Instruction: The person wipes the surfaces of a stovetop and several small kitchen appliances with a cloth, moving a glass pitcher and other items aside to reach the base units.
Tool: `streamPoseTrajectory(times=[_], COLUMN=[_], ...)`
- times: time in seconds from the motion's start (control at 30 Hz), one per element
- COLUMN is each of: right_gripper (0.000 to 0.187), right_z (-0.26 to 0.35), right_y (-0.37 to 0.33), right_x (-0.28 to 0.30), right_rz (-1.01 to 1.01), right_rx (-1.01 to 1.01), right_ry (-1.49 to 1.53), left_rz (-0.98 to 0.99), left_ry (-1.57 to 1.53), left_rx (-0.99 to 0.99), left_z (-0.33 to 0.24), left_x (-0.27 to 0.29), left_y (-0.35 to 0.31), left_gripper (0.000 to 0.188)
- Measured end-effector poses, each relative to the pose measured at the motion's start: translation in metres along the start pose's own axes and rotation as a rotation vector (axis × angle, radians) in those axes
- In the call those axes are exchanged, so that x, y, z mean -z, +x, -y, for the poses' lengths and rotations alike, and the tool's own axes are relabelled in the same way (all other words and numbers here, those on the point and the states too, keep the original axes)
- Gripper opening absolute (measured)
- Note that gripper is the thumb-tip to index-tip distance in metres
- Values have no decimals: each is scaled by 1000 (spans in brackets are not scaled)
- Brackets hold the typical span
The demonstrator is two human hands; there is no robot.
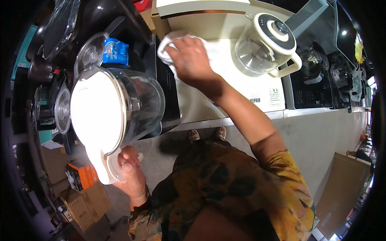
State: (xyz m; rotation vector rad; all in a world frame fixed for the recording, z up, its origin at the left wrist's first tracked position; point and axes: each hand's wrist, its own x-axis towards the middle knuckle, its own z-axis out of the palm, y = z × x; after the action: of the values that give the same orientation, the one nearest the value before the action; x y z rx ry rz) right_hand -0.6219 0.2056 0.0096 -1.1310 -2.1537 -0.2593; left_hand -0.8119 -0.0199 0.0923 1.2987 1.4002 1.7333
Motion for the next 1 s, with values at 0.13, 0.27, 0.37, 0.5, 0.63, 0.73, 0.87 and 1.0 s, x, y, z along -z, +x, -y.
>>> streamPoseTrajectory(times=[0.13, 0.27, 0.37, 0.5, 0.63, 0.73, 0.87, 1.0], right_gripper=[39, 45, 34, 17, 29, 34, 31, 28], right_z=[9, 23, 42, 37, 36, 33, 19, 14], right_y=[7, -18, -64, -47, 35, 74, 101, 97], right_x=[-40, -2, 22, 28, -14, -46, -76, -66], right_rz=[364, 591, 528, 472, 350, 742, 939, 987], right_rx=[-93, -53, 253, -159, 338, 445, 337, 338], right_ry=[-125, 15, 9, 252, -608, -962, -858, -760], left_rz=[30, 0, -42, -4, -11, 27, 77, 27], left_ry=[-8, -13, 8, -22, -53, -61, -87, -116], left_rx=[16, 62, 136, 95, 121, 113, 145, 272], left_z=[0, -2, -11, 0, -3, -9, -10, 3], left_x=[5, 9, 16, 28, 33, 35, 41, 52], left_y=[-4, -9, -12, -19, -21, -24, -32, -47], left_gripper=[31, 33, 33, 29, 21, 14, 15, 16])
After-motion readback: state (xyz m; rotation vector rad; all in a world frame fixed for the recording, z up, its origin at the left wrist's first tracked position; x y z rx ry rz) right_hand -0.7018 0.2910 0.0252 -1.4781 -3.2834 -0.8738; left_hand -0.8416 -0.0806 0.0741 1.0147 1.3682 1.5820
